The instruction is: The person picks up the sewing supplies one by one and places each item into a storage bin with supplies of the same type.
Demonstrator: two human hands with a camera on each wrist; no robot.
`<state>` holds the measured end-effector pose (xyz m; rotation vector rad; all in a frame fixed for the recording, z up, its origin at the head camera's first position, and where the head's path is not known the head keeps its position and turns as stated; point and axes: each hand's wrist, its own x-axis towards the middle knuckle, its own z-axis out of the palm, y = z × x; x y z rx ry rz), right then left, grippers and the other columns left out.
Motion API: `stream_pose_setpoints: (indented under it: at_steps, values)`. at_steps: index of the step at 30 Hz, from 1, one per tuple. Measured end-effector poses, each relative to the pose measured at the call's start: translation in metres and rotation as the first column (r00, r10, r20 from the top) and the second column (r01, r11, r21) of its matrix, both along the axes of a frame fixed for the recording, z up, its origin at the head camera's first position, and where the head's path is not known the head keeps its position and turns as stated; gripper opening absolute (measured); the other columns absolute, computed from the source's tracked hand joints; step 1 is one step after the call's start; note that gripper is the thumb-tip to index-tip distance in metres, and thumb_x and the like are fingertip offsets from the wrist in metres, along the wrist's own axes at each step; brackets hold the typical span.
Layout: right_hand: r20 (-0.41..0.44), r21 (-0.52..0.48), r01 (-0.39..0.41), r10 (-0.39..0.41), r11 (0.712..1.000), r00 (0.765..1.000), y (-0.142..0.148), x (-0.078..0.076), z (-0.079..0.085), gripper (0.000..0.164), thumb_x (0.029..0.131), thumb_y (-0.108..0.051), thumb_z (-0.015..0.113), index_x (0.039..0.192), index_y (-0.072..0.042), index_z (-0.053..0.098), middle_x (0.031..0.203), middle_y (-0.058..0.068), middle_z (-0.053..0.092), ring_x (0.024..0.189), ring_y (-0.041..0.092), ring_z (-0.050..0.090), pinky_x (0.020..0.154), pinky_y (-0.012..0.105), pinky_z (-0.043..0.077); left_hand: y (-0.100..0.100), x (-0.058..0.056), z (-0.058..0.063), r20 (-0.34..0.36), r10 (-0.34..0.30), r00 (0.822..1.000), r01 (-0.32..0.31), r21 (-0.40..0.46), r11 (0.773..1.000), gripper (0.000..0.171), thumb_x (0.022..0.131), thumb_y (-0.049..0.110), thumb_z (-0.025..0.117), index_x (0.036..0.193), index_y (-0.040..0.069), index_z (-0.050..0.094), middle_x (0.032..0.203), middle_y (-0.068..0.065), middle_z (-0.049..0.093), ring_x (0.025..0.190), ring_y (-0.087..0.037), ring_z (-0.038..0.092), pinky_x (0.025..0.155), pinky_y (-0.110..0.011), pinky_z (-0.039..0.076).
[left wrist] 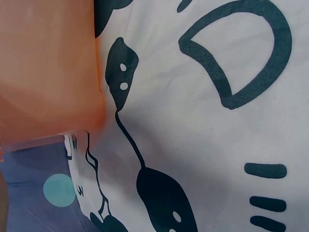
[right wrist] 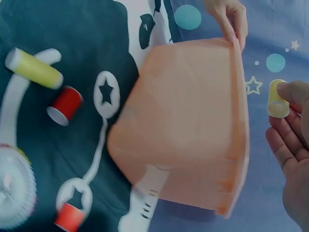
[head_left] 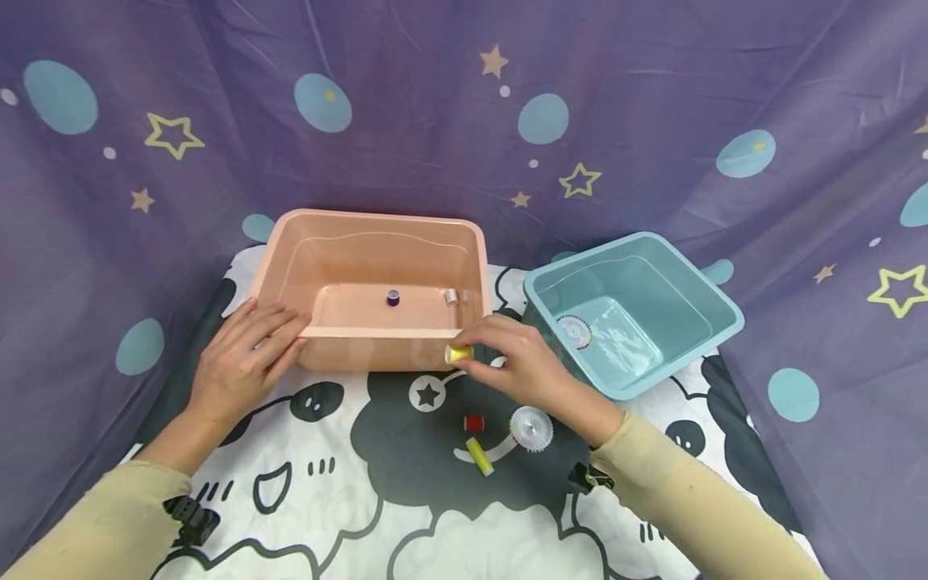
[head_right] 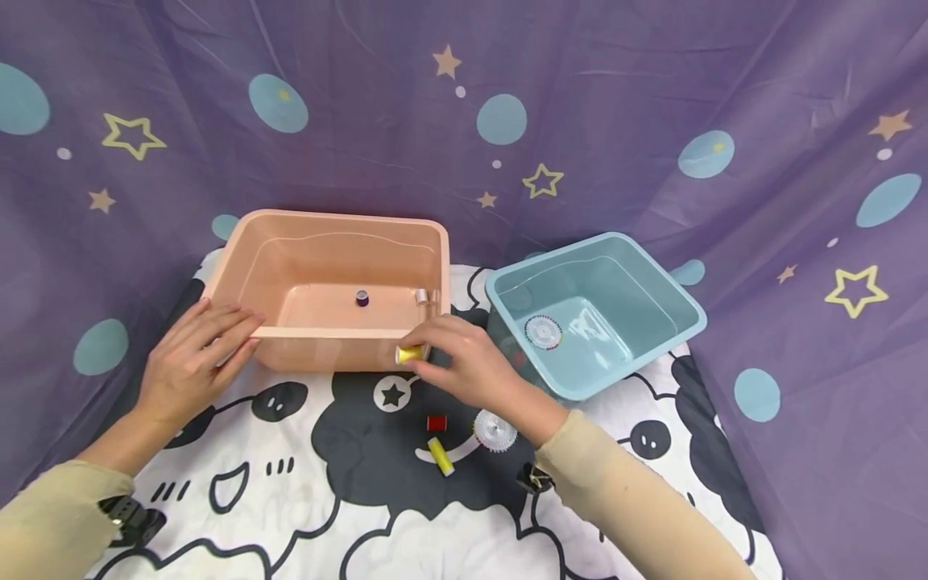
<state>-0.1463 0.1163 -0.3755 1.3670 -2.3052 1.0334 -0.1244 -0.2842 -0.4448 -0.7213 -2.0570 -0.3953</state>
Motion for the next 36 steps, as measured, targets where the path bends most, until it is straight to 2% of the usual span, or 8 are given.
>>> stream_pose_setpoints:
  at_steps: [3, 9, 14, 21, 25, 32, 36]
  values:
    - [-0.031, 0.008, -0.005, 0.006, 1.0, 1.0, 0.0, -0.006, 0.012, 0.026, 0.088, -0.007, 0.087, 0.113, -0.009, 0.08, 0.111, 0.004, 0.078, 0.103, 0.019, 0.073, 0.085, 0.037, 0.062, 0.001, -0.002, 0.001, -0.003, -0.006, 1.0, 0.006, 0.003, 1.0, 0.039, 0.112, 0.034, 0.058, 0.123, 0.003, 0.079, 0.112, -0.02, 0.078, 0.107, -0.047, 0.073, 0.108, -0.067, 0.05]
    - [-0.048, 0.015, -0.026, 0.026, 1.0, 0.998, -0.001, -0.021, 0.035, 0.026, 0.088, -0.007, 0.088, 0.112, -0.007, 0.08, 0.114, 0.007, 0.079, 0.109, 0.024, 0.074, 0.092, 0.041, 0.061, 0.002, -0.003, 0.001, -0.01, -0.015, 1.0, 0.015, 0.008, 1.0, 0.039, 0.111, 0.034, 0.058, 0.122, 0.003, 0.079, 0.112, -0.021, 0.078, 0.107, -0.047, 0.073, 0.108, -0.067, 0.049]
    - [-0.027, 0.009, -0.047, 0.048, 0.999, 0.999, -0.004, -0.035, 0.05, 0.025, 0.089, -0.006, 0.087, 0.113, -0.004, 0.08, 0.109, 0.006, 0.078, 0.095, 0.017, 0.069, 0.083, 0.038, 0.059, 0.002, -0.001, 0.0, -0.012, -0.025, 1.0, 0.025, 0.015, 1.0, 0.039, 0.111, 0.033, 0.058, 0.12, 0.003, 0.08, 0.111, -0.02, 0.078, 0.106, -0.047, 0.073, 0.107, -0.067, 0.05]
    - [0.043, 0.064, -0.001, -0.001, 0.998, 0.999, -0.009, -0.053, 0.063, 0.022, 0.093, -0.009, 0.084, 0.114, -0.007, 0.079, 0.107, 0.001, 0.077, 0.091, 0.014, 0.065, 0.078, 0.032, 0.054, 0.001, 0.001, -0.001, -0.013, -0.02, 1.0, 0.02, 0.02, 1.0, 0.039, 0.111, 0.034, 0.058, 0.121, 0.003, 0.08, 0.11, -0.019, 0.078, 0.106, -0.046, 0.073, 0.109, -0.065, 0.049]
    - [0.071, 0.106, 0.024, -0.032, 0.994, 0.997, -0.014, -0.065, 0.069, 0.024, 0.094, -0.01, 0.084, 0.116, -0.006, 0.079, 0.108, 0.003, 0.078, 0.091, 0.017, 0.066, 0.08, 0.033, 0.056, 0.001, 0.001, -0.001, -0.013, -0.018, 1.0, 0.019, 0.021, 1.0, 0.039, 0.111, 0.034, 0.058, 0.122, 0.003, 0.08, 0.111, -0.019, 0.079, 0.107, -0.046, 0.073, 0.11, -0.065, 0.049]
    - [0.141, 0.168, 0.055, -0.079, 0.984, 0.987, -0.028, -0.083, 0.078, 0.025, 0.095, -0.013, 0.083, 0.119, -0.005, 0.079, 0.113, 0.004, 0.079, 0.099, 0.016, 0.07, 0.092, 0.037, 0.06, 0.001, 0.0, -0.001, -0.014, -0.014, 1.0, 0.014, 0.023, 1.0, 0.04, 0.112, 0.036, 0.057, 0.122, 0.004, 0.08, 0.111, -0.018, 0.079, 0.105, -0.046, 0.073, 0.111, -0.065, 0.049]
    - [0.175, 0.184, 0.063, -0.096, 0.981, 0.98, -0.037, -0.093, 0.081, 0.023, 0.096, -0.014, 0.082, 0.118, -0.007, 0.08, 0.112, 0.003, 0.079, 0.1, 0.016, 0.071, 0.091, 0.036, 0.06, 0.0, 0.001, 0.0, -0.009, -0.011, 1.0, 0.011, 0.018, 1.0, 0.04, 0.112, 0.036, 0.057, 0.122, 0.004, 0.08, 0.111, -0.018, 0.079, 0.106, -0.046, 0.073, 0.111, -0.065, 0.049]
